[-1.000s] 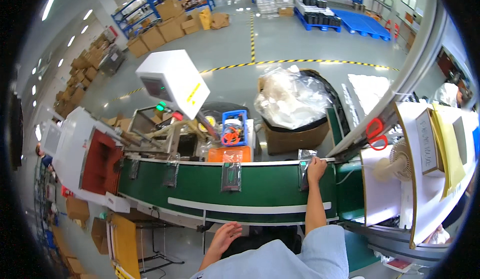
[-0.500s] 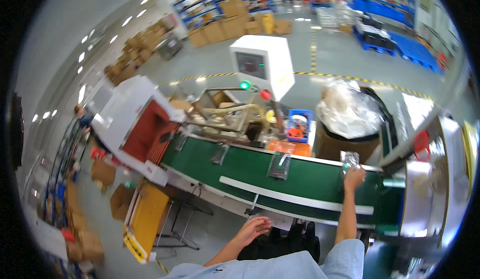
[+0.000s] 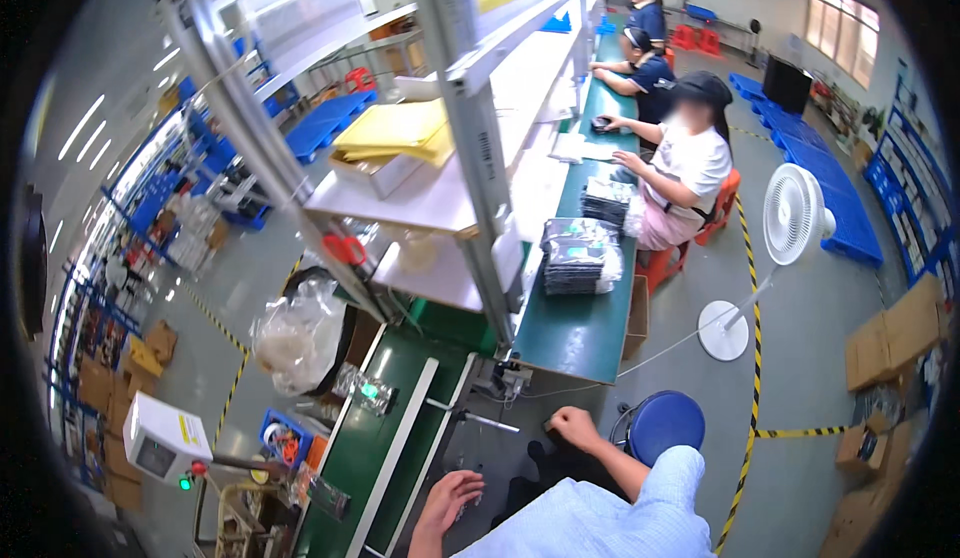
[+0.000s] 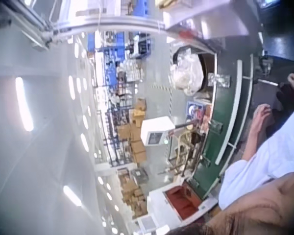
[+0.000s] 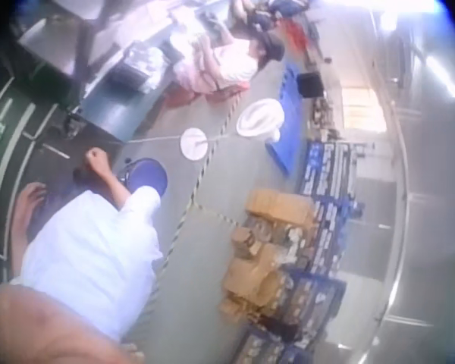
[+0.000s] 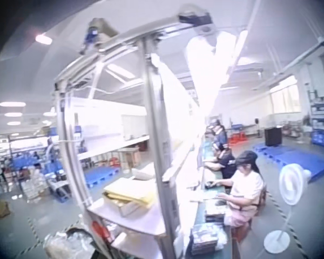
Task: The person places small, individually wrapped electronic components onto a moving conveyor belt in a factory setting. The person repeatedly picks up items from a stack and positions them on the belt, which transports them to a downstream workstation where other workers are visible.
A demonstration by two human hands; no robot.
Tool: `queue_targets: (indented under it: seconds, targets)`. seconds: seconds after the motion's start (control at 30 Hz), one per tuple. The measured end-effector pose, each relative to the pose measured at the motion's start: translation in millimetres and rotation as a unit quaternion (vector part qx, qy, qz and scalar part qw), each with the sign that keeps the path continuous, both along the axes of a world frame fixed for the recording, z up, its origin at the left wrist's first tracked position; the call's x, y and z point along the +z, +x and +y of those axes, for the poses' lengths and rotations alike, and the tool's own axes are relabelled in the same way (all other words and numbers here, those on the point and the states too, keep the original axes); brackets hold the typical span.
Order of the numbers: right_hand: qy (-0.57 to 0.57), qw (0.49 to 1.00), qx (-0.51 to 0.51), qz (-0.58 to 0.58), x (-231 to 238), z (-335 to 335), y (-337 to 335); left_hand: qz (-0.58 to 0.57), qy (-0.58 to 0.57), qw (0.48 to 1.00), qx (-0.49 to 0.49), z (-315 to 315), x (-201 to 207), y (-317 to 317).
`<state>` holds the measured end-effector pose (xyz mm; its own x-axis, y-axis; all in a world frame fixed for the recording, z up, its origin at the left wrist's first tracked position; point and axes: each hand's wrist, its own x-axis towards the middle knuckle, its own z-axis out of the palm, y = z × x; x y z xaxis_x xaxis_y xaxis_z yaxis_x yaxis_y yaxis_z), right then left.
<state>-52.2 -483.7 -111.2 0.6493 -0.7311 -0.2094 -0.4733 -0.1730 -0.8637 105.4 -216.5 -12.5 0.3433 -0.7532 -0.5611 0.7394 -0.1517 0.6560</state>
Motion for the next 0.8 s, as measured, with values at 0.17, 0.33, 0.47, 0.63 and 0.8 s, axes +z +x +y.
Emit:
queue_targets:
  seconds: [0.17, 0.33, 0.47, 0.63, 0.8]
  targets:
    - [0.226, 0.954, -0.174, -0.096, -20, -111, -35, -0.019, -0.004, 0.997, -0.078, -135, -3, 5]
    - [0.380, 0.871, -0.228, -0.212, 31, -217, 27, -0.065, -0.003, 0.998, 0.010, -328, -36, 27]
    - [0.360, 0.867, -0.255, -0.231, 30, -287, 67, -0.195, 0.005, 0.978, 0.067, -459, -66, 64]
    - [0.417, 0.865, -0.190, -0.205, 28, -326, 82, -0.145, 0.035, 0.989, -0.008, -508, -93, 93]
    - [0.405, 0.891, -0.165, -0.120, 22, -333, 75, -0.151, 0.080, 0.984, -0.051, -506, -73, 96]
